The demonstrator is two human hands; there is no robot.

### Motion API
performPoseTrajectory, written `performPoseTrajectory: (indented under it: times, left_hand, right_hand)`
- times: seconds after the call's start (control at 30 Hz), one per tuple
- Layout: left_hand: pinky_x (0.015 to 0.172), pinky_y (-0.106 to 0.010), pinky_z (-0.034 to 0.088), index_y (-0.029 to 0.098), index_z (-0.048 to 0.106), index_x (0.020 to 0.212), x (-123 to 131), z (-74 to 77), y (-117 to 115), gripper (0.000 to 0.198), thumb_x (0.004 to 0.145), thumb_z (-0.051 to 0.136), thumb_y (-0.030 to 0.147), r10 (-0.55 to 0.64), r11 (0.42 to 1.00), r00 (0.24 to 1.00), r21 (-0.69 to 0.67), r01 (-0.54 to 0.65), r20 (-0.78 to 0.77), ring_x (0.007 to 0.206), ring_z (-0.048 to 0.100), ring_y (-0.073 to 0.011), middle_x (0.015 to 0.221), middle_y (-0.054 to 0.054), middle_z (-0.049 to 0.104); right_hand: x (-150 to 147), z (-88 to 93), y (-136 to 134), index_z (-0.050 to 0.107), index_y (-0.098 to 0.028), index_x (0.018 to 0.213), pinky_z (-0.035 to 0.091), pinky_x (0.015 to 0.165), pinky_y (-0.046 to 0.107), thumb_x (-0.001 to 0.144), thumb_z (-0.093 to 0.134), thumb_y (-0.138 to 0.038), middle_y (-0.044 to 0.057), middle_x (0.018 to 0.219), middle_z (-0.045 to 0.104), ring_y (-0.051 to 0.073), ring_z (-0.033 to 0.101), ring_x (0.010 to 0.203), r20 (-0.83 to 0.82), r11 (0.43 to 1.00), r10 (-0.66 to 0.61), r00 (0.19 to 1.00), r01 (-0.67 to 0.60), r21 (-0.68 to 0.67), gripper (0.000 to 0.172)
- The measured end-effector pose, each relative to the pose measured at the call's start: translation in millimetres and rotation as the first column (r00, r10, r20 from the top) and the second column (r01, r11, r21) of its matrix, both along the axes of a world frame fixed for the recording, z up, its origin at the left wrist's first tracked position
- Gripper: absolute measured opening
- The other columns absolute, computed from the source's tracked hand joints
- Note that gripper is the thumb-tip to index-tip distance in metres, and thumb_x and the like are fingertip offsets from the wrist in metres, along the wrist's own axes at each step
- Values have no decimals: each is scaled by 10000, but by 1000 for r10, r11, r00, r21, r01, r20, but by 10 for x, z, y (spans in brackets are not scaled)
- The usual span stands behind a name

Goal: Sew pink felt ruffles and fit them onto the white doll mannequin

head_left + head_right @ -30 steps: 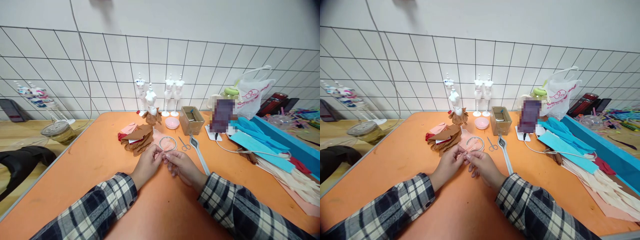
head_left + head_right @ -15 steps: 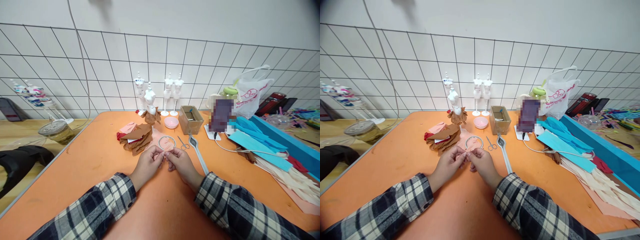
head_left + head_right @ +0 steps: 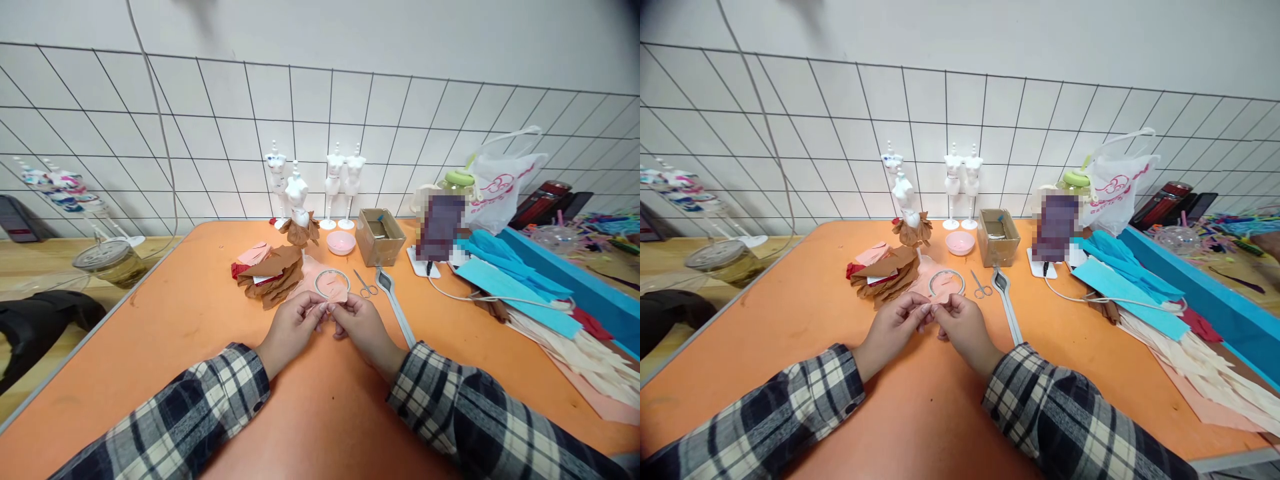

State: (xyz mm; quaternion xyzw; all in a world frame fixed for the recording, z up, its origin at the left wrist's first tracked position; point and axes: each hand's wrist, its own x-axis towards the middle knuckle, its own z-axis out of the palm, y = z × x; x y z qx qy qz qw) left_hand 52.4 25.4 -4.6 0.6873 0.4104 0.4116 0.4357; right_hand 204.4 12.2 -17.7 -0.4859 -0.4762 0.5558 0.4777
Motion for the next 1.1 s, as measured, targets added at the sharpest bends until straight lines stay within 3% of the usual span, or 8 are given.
performPoseTrajectory:
  times: [0.33,0.5,0.6,0.67,0.77,0.87,0.97,1.1]
  left_hand:
    - [674,-273,499,164,670,812,-68,33,53,230,856,618,384,-8,991,992,135,-9,123,731,608,-155,794,-47,660]
    - [723,-296,515,184,711,791,-161,195,10,271,874,602,417,-297,921,953,247,301,-53,770,649,-176,803,-76,695]
    - [750,-270,506,189,714,854,-200,243,-5,249,921,543,357,-466,802,848,284,526,-253,804,656,-161,844,-77,714]
    - [759,-269,486,189,701,906,-214,246,0,233,943,500,301,-442,725,784,340,599,-436,831,647,-161,875,-73,715]
    - [742,-295,454,191,678,920,-221,216,26,231,948,461,266,-231,696,684,373,613,-692,817,628,-176,877,-61,699]
    - [756,-307,446,190,669,891,-214,158,60,234,947,454,266,-120,718,595,344,605,-795,795,617,-177,840,-45,678]
    - [765,-306,448,179,661,872,-189,100,74,245,947,445,266,-79,735,577,344,584,-813,795,612,-178,831,-44,666]
    - [732,-289,443,173,640,856,-147,59,60,181,906,466,185,-19,767,606,377,519,-795,789,610,-175,824,-40,658]
  right_hand:
    - [91,56,-12,598,-181,828,474,441,165,726,725,-447,-28,740,570,55,498,519,-314,959,214,925,-261,-114,312]
    - [341,71,69,580,-162,823,442,430,156,703,757,-423,-30,668,560,74,524,523,-345,754,551,760,-630,-186,337]
    - [447,60,120,567,-152,811,429,469,175,753,717,-406,-37,652,551,77,519,522,-170,625,738,653,-756,-192,301]
    - [468,65,141,560,-154,818,426,512,195,824,641,-376,-40,658,540,80,502,535,54,628,777,628,-764,-152,236]
    - [443,94,147,574,-165,807,407,622,224,873,564,-240,-26,712,570,105,519,651,561,736,542,626,-676,42,101]
    - [398,124,117,601,-181,811,364,677,249,886,550,-183,-4,797,626,139,542,783,868,723,180,462,-661,202,92]
    - [360,144,69,600,-182,850,338,658,274,920,530,-222,20,853,628,163,534,815,956,646,-65,285,-718,258,107]
    - [307,174,6,576,-163,873,329,665,306,918,499,-157,46,851,595,187,499,795,934,566,-311,174,-756,329,89]
